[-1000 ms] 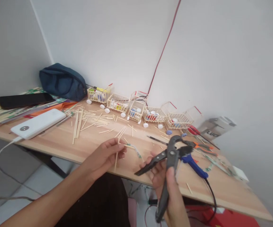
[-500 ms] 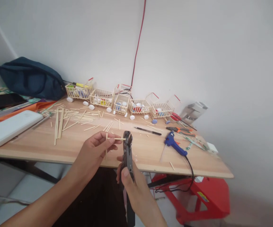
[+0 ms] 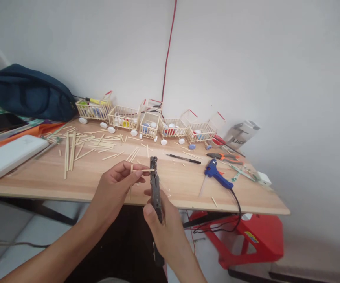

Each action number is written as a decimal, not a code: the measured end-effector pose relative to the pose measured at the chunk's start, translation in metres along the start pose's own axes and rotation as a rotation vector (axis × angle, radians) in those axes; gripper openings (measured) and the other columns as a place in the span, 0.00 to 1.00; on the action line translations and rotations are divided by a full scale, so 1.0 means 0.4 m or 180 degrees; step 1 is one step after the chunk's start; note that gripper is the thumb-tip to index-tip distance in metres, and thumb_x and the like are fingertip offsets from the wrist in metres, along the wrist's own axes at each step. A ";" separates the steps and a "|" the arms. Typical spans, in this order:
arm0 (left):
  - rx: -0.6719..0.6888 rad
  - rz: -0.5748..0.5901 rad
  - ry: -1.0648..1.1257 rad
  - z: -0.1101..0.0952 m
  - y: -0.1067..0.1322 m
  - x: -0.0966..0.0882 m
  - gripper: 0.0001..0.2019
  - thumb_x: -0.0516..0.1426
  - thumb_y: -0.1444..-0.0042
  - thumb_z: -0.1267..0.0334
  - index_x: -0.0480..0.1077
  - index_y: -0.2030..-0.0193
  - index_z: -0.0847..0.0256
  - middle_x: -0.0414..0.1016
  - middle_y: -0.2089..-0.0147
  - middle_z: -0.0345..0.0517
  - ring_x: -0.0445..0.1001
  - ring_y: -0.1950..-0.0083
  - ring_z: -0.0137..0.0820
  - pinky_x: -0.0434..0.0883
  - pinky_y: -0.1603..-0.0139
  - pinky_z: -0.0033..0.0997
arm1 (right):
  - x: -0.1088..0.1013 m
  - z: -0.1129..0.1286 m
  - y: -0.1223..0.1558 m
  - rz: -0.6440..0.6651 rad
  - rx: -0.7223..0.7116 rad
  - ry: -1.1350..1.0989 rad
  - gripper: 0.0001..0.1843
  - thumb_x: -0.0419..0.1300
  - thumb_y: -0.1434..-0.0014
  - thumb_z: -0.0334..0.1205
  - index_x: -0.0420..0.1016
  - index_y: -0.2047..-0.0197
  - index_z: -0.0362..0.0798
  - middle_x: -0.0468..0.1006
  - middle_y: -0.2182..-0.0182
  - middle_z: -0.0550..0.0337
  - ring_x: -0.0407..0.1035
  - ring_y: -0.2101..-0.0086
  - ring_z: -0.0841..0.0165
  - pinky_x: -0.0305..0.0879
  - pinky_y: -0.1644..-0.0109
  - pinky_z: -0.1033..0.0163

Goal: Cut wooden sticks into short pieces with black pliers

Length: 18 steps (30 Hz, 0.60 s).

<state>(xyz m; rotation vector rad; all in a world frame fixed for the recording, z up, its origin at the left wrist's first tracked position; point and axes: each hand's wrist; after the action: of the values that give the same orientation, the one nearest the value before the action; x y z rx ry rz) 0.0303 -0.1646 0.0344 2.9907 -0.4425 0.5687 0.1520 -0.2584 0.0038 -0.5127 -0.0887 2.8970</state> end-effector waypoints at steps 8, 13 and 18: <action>0.0018 0.0008 0.0121 0.009 0.003 -0.006 0.06 0.63 0.50 0.64 0.72 0.68 0.64 0.80 0.61 0.46 0.75 0.65 0.28 0.71 0.58 0.29 | 0.011 0.003 -0.002 -0.0146 0.0019 0.0455 0.23 0.52 0.38 0.56 0.68 0.49 0.47 0.69 0.71 0.62 0.63 0.74 0.71 0.61 0.69 0.66; 0.0104 0.0164 0.0230 0.022 0.004 -0.013 0.06 0.63 0.49 0.64 0.72 0.67 0.63 0.79 0.58 0.45 0.74 0.63 0.26 0.71 0.56 0.28 | 0.012 0.011 -0.002 -0.0288 0.0014 0.0697 0.22 0.53 0.40 0.55 0.69 0.52 0.46 0.72 0.70 0.60 0.67 0.71 0.69 0.63 0.66 0.66; 0.0291 0.0196 0.0016 0.028 0.004 -0.016 0.05 0.62 0.47 0.64 0.72 0.66 0.62 0.79 0.58 0.45 0.75 0.62 0.27 0.71 0.55 0.28 | 0.006 0.012 0.004 -0.0212 -0.0023 0.0642 0.22 0.52 0.39 0.55 0.68 0.52 0.47 0.72 0.69 0.59 0.67 0.71 0.69 0.63 0.67 0.66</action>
<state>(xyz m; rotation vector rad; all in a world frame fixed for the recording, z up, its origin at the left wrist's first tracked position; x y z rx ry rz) 0.0280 -0.1657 0.0217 3.0708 -0.5239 0.6179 0.1478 -0.2594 0.0073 -0.7839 -0.0844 2.7640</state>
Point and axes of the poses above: each hand's wrist, its own y-axis away from the middle knuckle, its own x-axis out of the palm, z = x × y
